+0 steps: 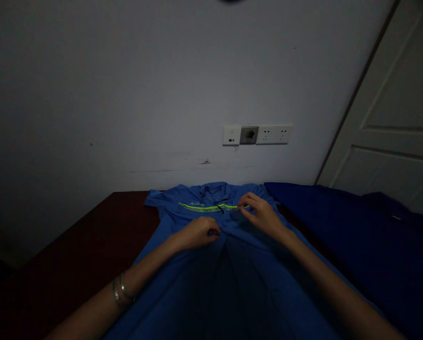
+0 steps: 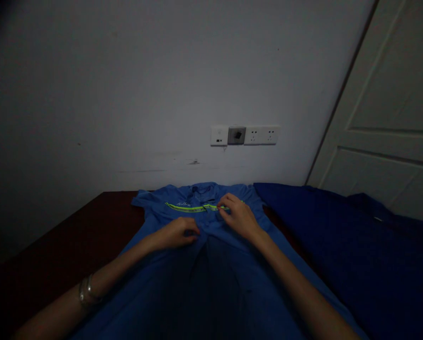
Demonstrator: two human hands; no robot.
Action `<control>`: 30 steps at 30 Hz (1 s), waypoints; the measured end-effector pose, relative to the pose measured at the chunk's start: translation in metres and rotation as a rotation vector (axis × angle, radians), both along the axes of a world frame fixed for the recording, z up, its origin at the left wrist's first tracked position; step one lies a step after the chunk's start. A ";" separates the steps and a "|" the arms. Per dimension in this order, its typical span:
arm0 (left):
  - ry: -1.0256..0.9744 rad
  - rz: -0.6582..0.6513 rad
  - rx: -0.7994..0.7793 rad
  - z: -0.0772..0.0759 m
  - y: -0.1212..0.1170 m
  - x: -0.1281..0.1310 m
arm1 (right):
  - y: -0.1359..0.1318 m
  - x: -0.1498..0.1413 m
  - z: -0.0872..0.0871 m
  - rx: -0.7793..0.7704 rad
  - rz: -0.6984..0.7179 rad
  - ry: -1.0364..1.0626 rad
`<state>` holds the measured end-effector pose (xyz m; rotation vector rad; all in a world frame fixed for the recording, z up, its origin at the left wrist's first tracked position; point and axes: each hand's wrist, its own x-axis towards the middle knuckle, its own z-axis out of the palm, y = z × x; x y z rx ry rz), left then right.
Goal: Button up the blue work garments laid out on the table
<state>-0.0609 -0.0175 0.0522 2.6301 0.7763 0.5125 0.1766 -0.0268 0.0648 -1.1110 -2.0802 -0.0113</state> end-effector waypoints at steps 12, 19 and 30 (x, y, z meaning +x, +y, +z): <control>0.168 -0.034 0.024 -0.038 -0.031 -0.027 | -0.063 -0.003 -0.003 -0.308 0.090 -0.163; 0.169 -0.032 0.255 -0.057 -0.038 -0.018 | -0.067 -0.017 -0.017 -0.332 0.104 -0.167; 0.059 -0.014 0.632 -0.037 -0.054 -0.011 | -0.072 -0.027 -0.026 -0.312 0.208 0.010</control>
